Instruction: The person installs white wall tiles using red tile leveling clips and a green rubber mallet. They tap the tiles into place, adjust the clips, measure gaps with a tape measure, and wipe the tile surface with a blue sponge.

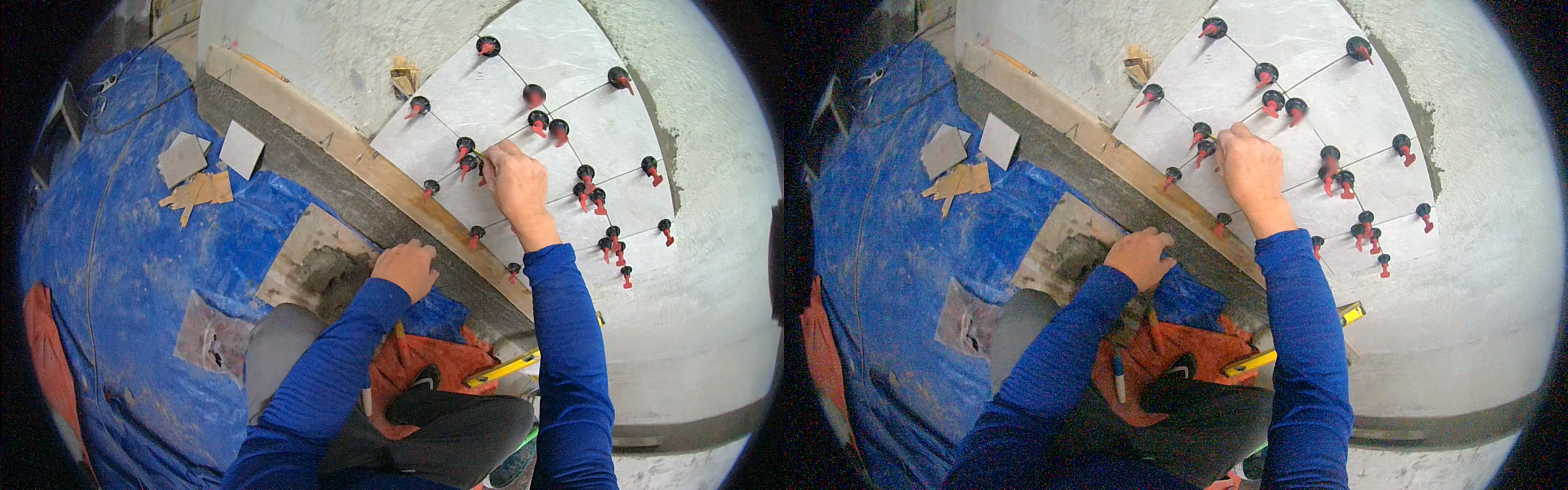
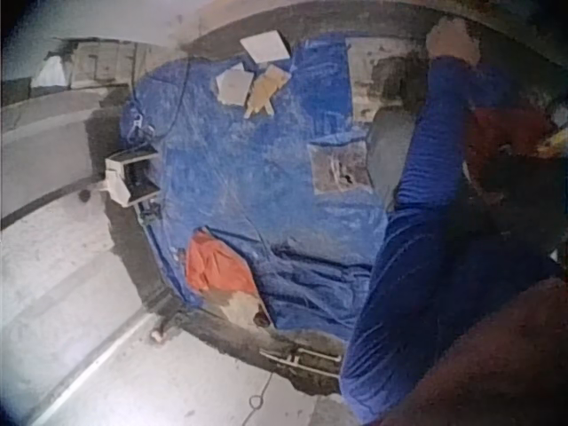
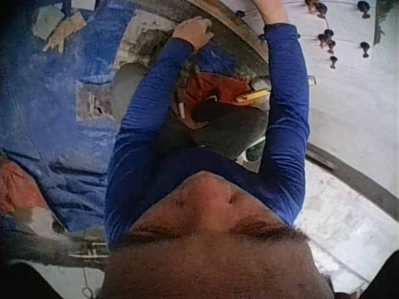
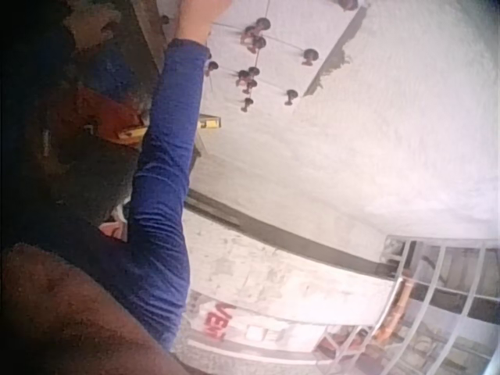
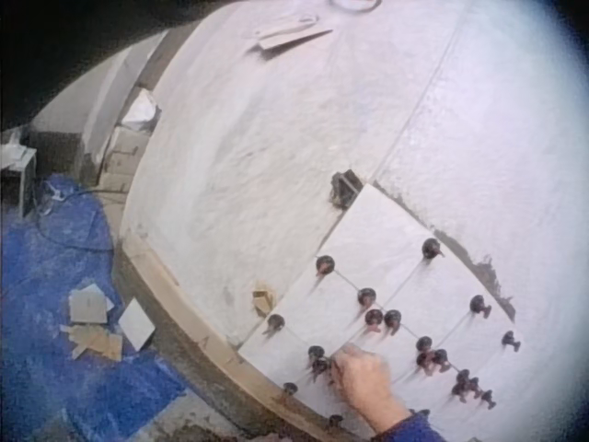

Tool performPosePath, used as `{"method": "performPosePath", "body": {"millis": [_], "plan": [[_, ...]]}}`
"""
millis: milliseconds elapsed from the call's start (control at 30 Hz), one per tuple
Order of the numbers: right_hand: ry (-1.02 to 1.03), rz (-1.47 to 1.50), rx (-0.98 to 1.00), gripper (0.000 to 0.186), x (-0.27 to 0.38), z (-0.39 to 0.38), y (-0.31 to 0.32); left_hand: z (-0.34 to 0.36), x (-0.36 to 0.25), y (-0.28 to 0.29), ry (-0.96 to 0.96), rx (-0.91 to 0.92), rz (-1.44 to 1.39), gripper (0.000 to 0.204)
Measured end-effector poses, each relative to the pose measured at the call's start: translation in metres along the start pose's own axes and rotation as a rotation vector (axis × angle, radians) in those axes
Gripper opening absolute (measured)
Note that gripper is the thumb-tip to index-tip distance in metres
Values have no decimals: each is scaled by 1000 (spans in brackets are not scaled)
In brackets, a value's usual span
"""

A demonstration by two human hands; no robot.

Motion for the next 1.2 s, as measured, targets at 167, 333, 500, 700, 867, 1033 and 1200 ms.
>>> {"method": "performPosePath", "body": {"millis": [167,333,500,700,867,1033,1200], "plan": [[-15,-58,112,8,-2,0,-1,-1,0,2,8,21,-4,30],[-40,-60,83,9,-4,-2,5,0,0,6,15,26,-2,30],[49,-104,-10,10,3,-5,11,2,-1,4,6,14,-2,38],[42,-119,2,10,2,-5,6,3,-2,3,-14,-3,-1,37],[61,-85,-52,9,6,-5,5,3,0,4,1,13,-1,37],[48,-89,-68,9,5,-3,4,3,-1,5,4,10,-1,37],[33,-37,-68,9,5,-3,2,2,-1,6,8,-5,-15,37]]}}
Point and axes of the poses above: each hand's wrist, its own z-axis towards the middle knuckle, its own y-axis out of the back of the hand, x = y × z, the point moved 9 cm from there along z, towards the middle knuckle, and after that the axes turned 10 degrees about z, right-handed, at the moved point
